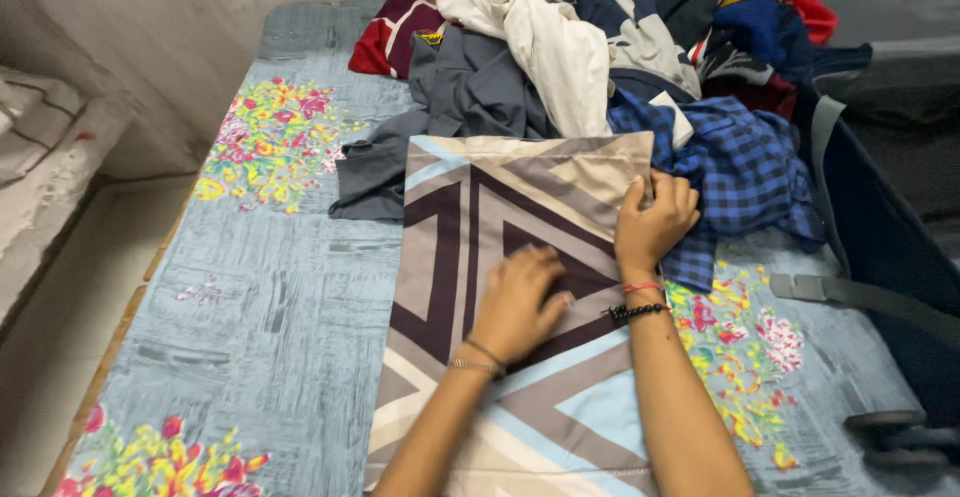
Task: The person folds a patterned pillowcase on a bed, smoothing the fabric with their hands and aligning the edges before folding it into a rectangle.
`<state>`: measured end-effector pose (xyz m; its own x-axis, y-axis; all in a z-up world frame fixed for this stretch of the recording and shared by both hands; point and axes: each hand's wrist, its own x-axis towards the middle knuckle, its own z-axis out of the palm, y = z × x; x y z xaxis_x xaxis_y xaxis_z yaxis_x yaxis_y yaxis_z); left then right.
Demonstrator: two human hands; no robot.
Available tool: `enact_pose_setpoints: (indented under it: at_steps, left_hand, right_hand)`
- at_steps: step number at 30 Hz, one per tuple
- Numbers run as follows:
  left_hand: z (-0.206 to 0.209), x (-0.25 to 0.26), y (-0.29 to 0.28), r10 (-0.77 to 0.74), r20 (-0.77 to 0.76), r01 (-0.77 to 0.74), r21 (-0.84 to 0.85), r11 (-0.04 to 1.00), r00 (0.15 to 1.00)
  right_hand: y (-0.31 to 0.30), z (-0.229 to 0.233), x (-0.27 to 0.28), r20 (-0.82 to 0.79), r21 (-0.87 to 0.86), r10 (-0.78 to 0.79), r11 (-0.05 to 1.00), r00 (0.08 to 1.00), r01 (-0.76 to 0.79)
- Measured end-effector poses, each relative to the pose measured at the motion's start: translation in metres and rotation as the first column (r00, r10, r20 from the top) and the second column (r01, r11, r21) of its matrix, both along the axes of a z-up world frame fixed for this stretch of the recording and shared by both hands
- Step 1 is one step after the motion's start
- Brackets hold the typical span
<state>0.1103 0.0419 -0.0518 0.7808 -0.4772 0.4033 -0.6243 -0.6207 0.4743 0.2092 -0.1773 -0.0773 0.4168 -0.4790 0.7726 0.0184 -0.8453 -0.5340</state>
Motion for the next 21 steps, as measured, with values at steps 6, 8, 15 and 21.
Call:
enact_pose_setpoints:
  at_steps: [6, 8, 15, 21]
  left_hand:
    - [-0.003, 0.077, 0.004, 0.322, 0.155, -0.313, -0.082, 0.946, 0.934]
    - [-0.005, 0.08, -0.003, 0.35, 0.186, -0.354, -0.012, 0.935, 0.918]
    - [-0.001, 0.08, -0.002, 0.335, 0.15, -0.352, 0.105, 0.93, 0.93]
    - [-0.002, 0.08, -0.002, 0.346, 0.167, -0.365, 0.102, 0.925, 0.923]
  right_hand:
    - [-0.004, 0.018, 0.006, 0.012, -0.045, 0.072, 0.996, 0.997, -0.072]
    - [-0.005, 0.025, 0.005, 0.04, -0.041, 0.078, 0.996, 0.996, -0.077]
    - [-0.007, 0.051, -0.011, 0.012, 0.106, 0.095, 0.99, 0.995, -0.095]
    - [0.007, 0.05, -0.007, 0.168, 0.462, 0.327, 0.807, 0.93, -0.367]
